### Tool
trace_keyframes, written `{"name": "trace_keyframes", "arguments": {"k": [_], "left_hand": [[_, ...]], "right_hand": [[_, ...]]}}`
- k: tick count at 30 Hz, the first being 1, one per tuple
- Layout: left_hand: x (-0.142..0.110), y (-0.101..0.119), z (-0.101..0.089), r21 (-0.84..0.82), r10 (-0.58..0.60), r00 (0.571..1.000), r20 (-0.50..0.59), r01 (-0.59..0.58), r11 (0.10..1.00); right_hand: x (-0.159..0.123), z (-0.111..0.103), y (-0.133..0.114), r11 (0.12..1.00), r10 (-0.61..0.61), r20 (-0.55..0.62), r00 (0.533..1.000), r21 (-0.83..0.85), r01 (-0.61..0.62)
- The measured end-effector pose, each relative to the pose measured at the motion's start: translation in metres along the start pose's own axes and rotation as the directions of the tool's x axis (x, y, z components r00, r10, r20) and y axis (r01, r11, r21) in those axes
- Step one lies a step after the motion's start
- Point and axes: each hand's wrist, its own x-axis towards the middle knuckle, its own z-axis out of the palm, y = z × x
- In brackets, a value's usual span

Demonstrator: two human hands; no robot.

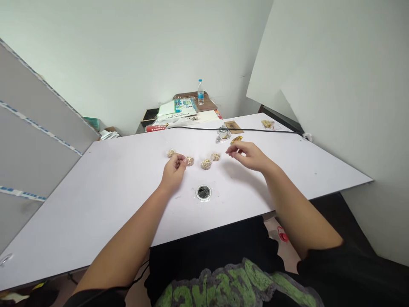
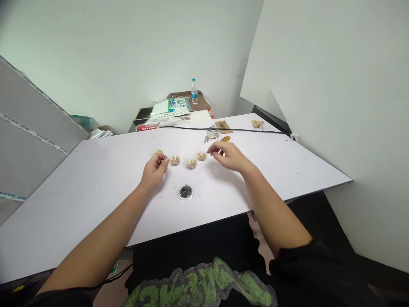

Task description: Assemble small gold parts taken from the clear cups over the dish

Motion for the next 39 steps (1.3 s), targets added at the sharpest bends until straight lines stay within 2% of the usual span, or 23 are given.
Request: {"name": "trace_keyframes", "arguments": {"k": [2, 4, 6, 8, 13, 18, 22, 27, 31, 34, 36, 39], "left_hand": [[0.0, 0.001, 0.001, 0.003, 0.007, 1.0, 0.012, -0.007, 1.0], [-0.001, 0.002, 0.002, 0.014, 0.004, 1.0, 0.028, -0.005, 1.0], [-0.001, 0.002, 0.002, 0.021, 0.0, 0.999, 0.044, -0.001, 1.0], [-0.002, 0.003, 0.002, 0.025, -0.001, 0.999, 0.047, 0.0, 1.0], [-0.001, 0.002, 0.0, 0.03, -0.004, 1.0, 0.021, 0.003, 1.0], [0.0, 0.0, 0.0, 0.035, -0.001, 1.0, 0.031, 0.0, 0.999], [-0.001, 0.001, 0.0, 0.046, 0.008, 0.999, 0.046, -0.01, 0.999], [-0.002, 0.001, -0.001, 0.029, 0.02, 0.999, 0.039, -0.021, 0.999], [-0.003, 0.0, 0.0, 0.03, 0.023, 0.999, 0.046, -0.024, 0.999], [-0.004, -0.002, 0.0, 0.042, 0.007, 0.999, 0.047, -0.009, 0.999], [-0.003, -0.003, -0.001, 0.046, -0.002, 0.999, 0.04, 0.0, 0.999], [-0.001, -0.004, -0.002, 0.027, 0.004, 1.0, 0.017, -0.005, 1.0]], "right_hand": [[-0.027, -0.008, -0.001, 0.999, 0.053, 0.141, 0.989, -0.013, -0.051], [-0.049, -0.007, 0.0, 0.992, 0.127, 0.314, 0.941, -0.025, -0.126], [-0.061, 0.001, 0.002, 0.977, 0.21, 0.315, 0.926, -0.046, -0.206], [-0.064, 0.013, 0.003, 0.965, 0.263, 0.264, 0.928, -0.079, -0.251], [-0.053, 0.035, -0.001, 0.955, 0.265, 0.185, 0.946, -0.188, -0.231], [-0.047, 0.038, -0.002, 0.932, 0.313, 0.169, 0.935, -0.246, -0.267], [-0.043, 0.038, -0.001, 0.927, 0.326, 0.217, 0.92, -0.262, -0.266], [-0.048, 0.042, 0.004, 0.944, 0.235, 0.189, 0.953, -0.28, -0.177], [-0.044, 0.042, 0.003, 0.984, 0.089, 0.11, 0.99, -0.166, -0.07], [-0.018, 0.043, -0.009, 0.995, -0.028, -0.043, 0.999, -0.096, 0.024], [0.007, 0.046, -0.018, 0.989, -0.121, -0.143, 0.982, -0.097, 0.107], [0.04, 0.055, -0.025, 0.965, -0.249, -0.122, 0.961, -0.117, 0.236]]}}
